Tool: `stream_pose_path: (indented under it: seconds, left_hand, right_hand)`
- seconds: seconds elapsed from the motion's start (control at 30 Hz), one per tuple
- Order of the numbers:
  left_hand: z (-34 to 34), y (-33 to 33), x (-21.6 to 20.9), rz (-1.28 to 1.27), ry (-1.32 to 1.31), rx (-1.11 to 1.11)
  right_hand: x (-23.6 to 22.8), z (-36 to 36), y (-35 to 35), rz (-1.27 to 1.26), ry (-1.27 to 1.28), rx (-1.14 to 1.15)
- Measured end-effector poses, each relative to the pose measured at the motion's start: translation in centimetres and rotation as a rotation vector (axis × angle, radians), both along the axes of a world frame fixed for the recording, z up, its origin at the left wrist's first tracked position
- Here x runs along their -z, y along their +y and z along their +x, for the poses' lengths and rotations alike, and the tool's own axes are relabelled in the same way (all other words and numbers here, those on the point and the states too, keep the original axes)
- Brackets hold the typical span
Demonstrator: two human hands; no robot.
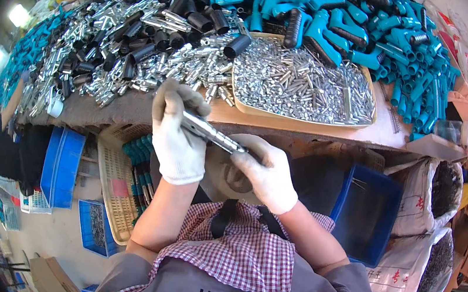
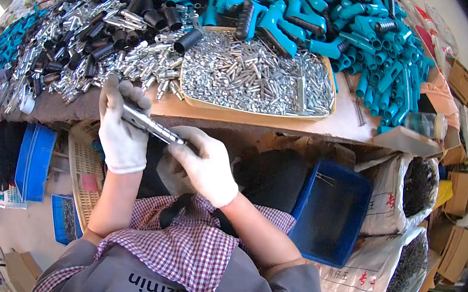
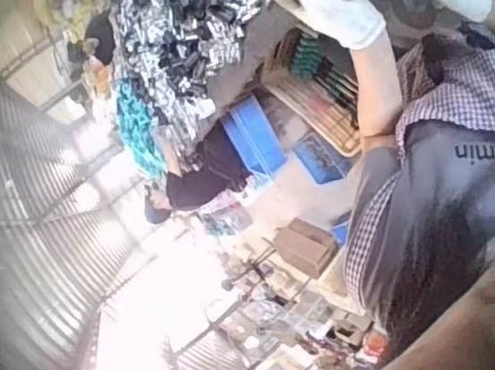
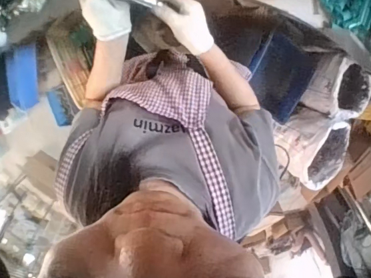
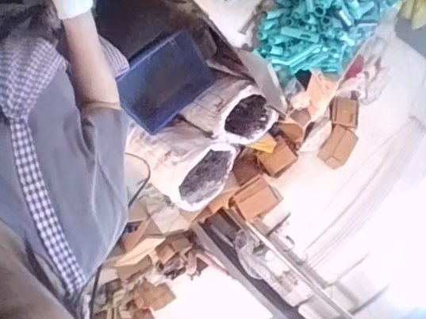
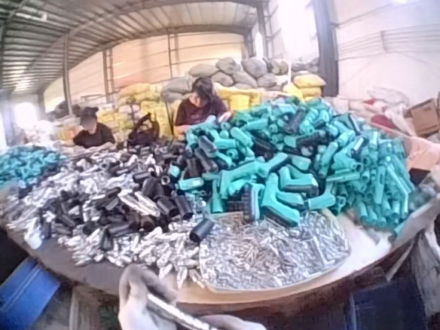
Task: The person assembles tools by inserting metal pins and springs into barrels, attaching plastic handles, and placing the completed tools into a crate.
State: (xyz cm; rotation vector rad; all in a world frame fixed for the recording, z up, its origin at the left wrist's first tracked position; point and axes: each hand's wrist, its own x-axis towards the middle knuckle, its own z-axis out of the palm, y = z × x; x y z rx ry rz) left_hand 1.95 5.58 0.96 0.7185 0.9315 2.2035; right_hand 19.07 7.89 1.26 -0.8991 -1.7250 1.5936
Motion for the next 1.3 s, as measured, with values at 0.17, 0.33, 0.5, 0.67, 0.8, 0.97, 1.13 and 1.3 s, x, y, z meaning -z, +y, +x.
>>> stream_pose_path:
  seconds: [0.17,0.33,0.5,0.67,0.8,0.97,1.13,1.3]
  left_hand:
    - [0.0,-1.2,-1.6,-0.322,0.667,0.145]
    - [0.7,-2.2,-2.7,-0.605,1.346,0.622]
    - [4.3,-2.4,-0.4,-0.458,1.469,0.703]
    - [5.7,-2.9,0.8,-0.386,1.378,0.710]
    - [5.9,-3.4,3.1,-0.482,1.213,0.751]
    - [7.2,-4.4,2.1,-0.653,1.307,0.702]
    - [7.0,-4.1,2.1,-0.717,1.205,0.638]
    - [7.0,-3.9,2.9,-0.910,0.980,0.634]
  right_hand:
    - [3.1,3.8,0.9,-0.389,0.406,0.000]
    - [4.4,7.5,0.7,0.066,0.062,0.010]
    - [6.7,8.7,-1.3,0.084,0.039,0.071]
    - [7.2,10.5,-2.7,0.021,0.084,0.173]
    - [8.0,11.0,-3.1,0.013,0.097,0.129]
    - [7.6,17.1,1.6,0.215,-0.061,0.224]
    - [20.2,33.3,8.4,0.177,-0.681,0.922]
    - [28.4,36.0,8.7,0.200,-1.176,0.717]
